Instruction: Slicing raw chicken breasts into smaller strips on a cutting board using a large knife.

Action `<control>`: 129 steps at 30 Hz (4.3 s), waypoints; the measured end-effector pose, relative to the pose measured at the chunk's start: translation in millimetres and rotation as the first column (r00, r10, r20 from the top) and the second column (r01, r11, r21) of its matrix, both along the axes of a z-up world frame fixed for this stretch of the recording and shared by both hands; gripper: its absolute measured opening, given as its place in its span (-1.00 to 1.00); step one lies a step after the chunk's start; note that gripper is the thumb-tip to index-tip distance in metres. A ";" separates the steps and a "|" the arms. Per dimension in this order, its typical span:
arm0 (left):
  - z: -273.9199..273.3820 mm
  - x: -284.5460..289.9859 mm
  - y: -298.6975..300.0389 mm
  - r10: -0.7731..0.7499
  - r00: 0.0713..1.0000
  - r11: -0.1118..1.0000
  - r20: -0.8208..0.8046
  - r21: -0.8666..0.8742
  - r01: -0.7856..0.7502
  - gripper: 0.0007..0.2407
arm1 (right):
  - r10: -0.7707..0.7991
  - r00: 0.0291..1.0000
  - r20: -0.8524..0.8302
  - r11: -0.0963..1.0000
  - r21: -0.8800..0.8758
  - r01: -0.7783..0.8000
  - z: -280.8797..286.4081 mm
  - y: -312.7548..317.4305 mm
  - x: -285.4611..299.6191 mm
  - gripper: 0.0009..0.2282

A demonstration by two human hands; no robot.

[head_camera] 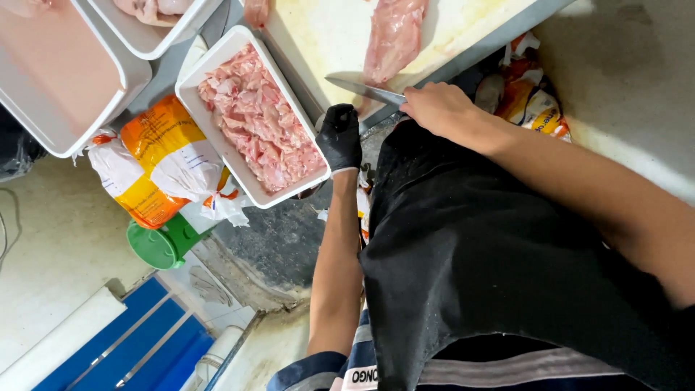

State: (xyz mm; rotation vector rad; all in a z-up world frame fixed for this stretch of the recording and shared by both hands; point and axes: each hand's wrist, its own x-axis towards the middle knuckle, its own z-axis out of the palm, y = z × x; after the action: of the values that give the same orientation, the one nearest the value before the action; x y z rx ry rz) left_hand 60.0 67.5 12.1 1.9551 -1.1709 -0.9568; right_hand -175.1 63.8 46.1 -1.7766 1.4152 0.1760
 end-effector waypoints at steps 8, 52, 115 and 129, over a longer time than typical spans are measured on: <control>10.0 -4.0 -8.4 0.049 0.999 0.998 0.018 -0.050 -0.048 -0.85 | 0.004 0.999 -0.048 0.999 0.045 -0.002 7.1 44.6 -36.8 -0.62; -40.4 -38.1 -48.9 -0.358 0.920 0.863 0.162 -0.317 0.392 -0.93 | 0.068 0.996 -0.060 0.989 -0.129 -0.075 -35.8 26.8 -79.1 -0.67; 73.0 230.9 129.3 0.481 0.853 0.873 0.204 -0.209 -0.442 -0.89 | 0.035 0.983 -0.178 0.940 0.340 0.028 121.7 0.7 -65.6 -0.59; -103.9 9.4 -84.9 -0.042 0.878 0.962 0.477 -0.219 0.165 -0.66 | 0.232 0.941 -0.247 0.927 0.348 -0.137 132.0 0.1 -59.3 -0.71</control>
State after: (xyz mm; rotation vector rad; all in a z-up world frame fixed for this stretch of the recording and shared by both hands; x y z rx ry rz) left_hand 69.4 -17.4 -91.8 1.9799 -1.5952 -0.3523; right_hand -234.4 63.9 178.0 -1.6486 1.3163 0.7528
